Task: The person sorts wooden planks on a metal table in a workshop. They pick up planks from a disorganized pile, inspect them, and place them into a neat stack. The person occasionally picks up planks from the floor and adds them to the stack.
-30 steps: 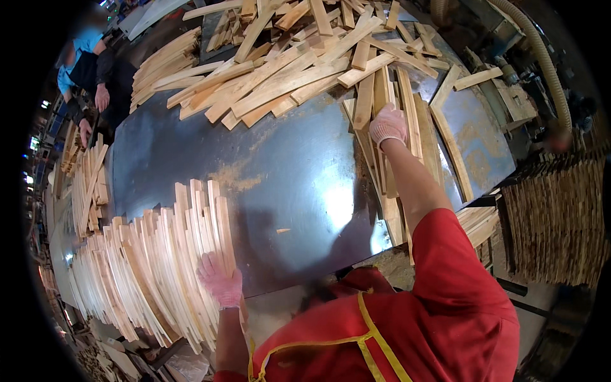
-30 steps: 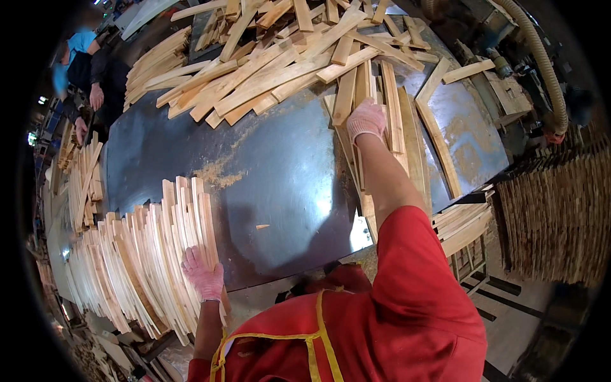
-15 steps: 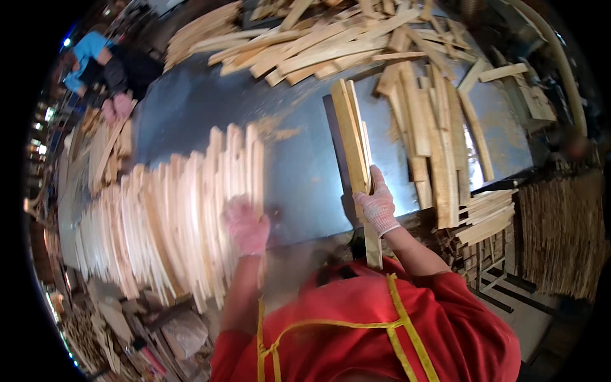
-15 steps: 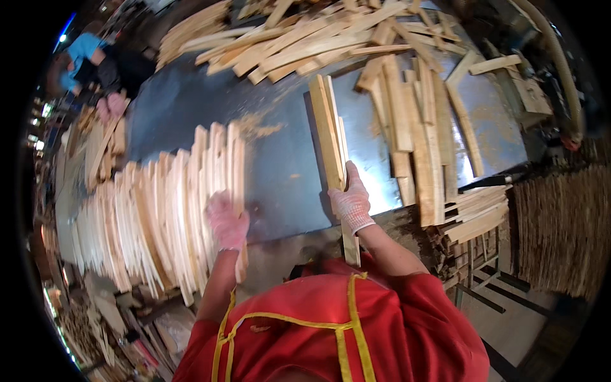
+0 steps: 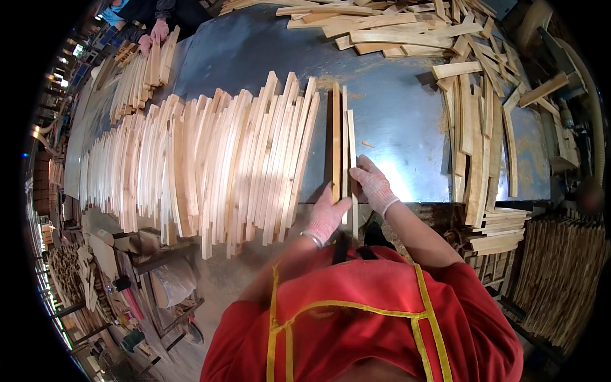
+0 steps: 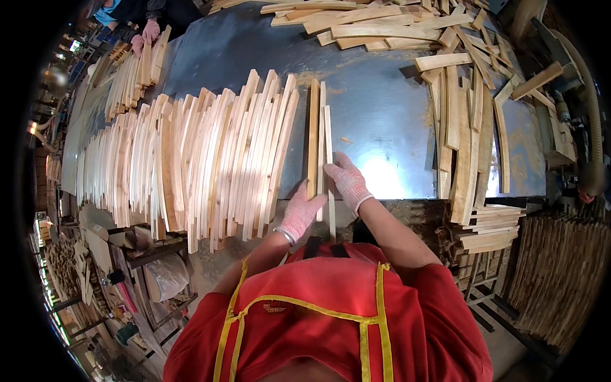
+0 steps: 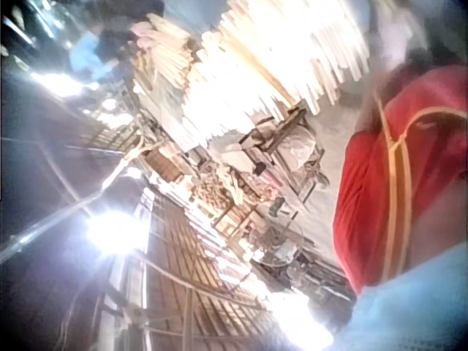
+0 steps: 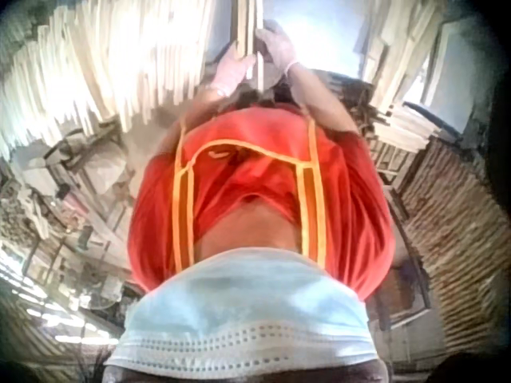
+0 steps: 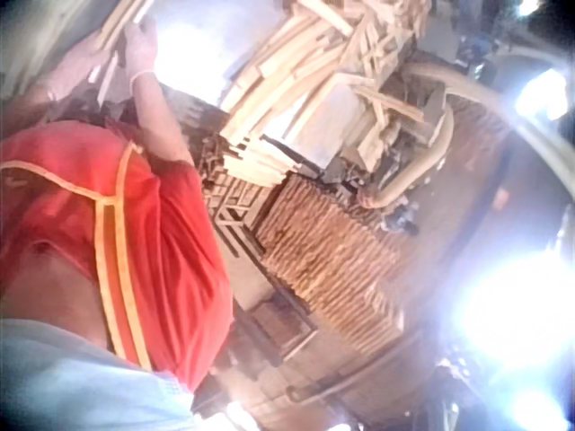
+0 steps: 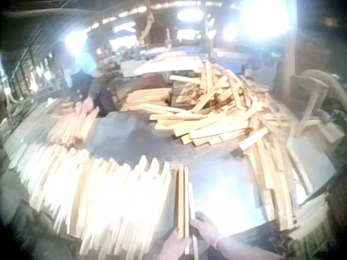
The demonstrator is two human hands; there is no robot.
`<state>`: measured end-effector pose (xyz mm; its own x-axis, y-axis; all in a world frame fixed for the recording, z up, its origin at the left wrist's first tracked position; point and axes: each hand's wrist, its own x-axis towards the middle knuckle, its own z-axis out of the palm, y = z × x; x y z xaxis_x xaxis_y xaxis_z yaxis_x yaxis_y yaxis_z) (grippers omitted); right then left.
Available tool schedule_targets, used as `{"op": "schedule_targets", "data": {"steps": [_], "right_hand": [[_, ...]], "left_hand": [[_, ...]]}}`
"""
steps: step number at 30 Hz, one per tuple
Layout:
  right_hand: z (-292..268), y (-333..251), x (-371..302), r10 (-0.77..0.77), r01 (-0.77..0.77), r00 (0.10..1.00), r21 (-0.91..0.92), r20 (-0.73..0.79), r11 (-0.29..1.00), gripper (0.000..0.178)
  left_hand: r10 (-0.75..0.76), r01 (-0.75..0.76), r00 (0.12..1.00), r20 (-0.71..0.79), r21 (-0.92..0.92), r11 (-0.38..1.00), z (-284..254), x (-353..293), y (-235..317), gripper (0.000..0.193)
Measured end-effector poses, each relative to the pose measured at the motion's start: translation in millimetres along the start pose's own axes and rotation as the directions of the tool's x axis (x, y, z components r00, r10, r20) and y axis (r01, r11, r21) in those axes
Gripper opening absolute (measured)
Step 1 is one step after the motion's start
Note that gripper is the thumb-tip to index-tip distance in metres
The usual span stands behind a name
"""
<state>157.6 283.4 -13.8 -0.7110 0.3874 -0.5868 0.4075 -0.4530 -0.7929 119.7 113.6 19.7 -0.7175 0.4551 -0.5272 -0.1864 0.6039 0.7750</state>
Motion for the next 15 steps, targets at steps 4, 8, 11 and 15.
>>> {"op": "schedule_targets", "data": {"steps": [4, 8, 11, 15], "right_hand": [[22, -2, 31, 0.042, -0.027, 0.998, -0.243, 0.056, 0.970, 0.080], [53, -31, 38, -0.025, 0.185, 0.937, -0.437, 0.347, 0.880, 0.087], [29, -13, 63, -0.110, 0.233, 0.901, -0.253, 0.420, 0.939, 0.081], [-35, -59, 30, -0.174, 0.173, 0.980, 0.013, 0.099, 0.985, 0.064]], "left_hand": [[0.261, -0.161, 0.960, -0.105, 0.556, 0.816, -16, -17, -17, 0.080], [0.508, -0.231, 0.833, -0.217, 0.699, 0.677, -32, -11, -27, 0.081], [0.501, -0.159, 0.838, -0.215, 0.783, 0.602, -38, -2, -18, 0.079], [0.494, -0.100, 0.836, -0.238, 0.819, 0.565, -42, -8, -31, 0.077]]}}
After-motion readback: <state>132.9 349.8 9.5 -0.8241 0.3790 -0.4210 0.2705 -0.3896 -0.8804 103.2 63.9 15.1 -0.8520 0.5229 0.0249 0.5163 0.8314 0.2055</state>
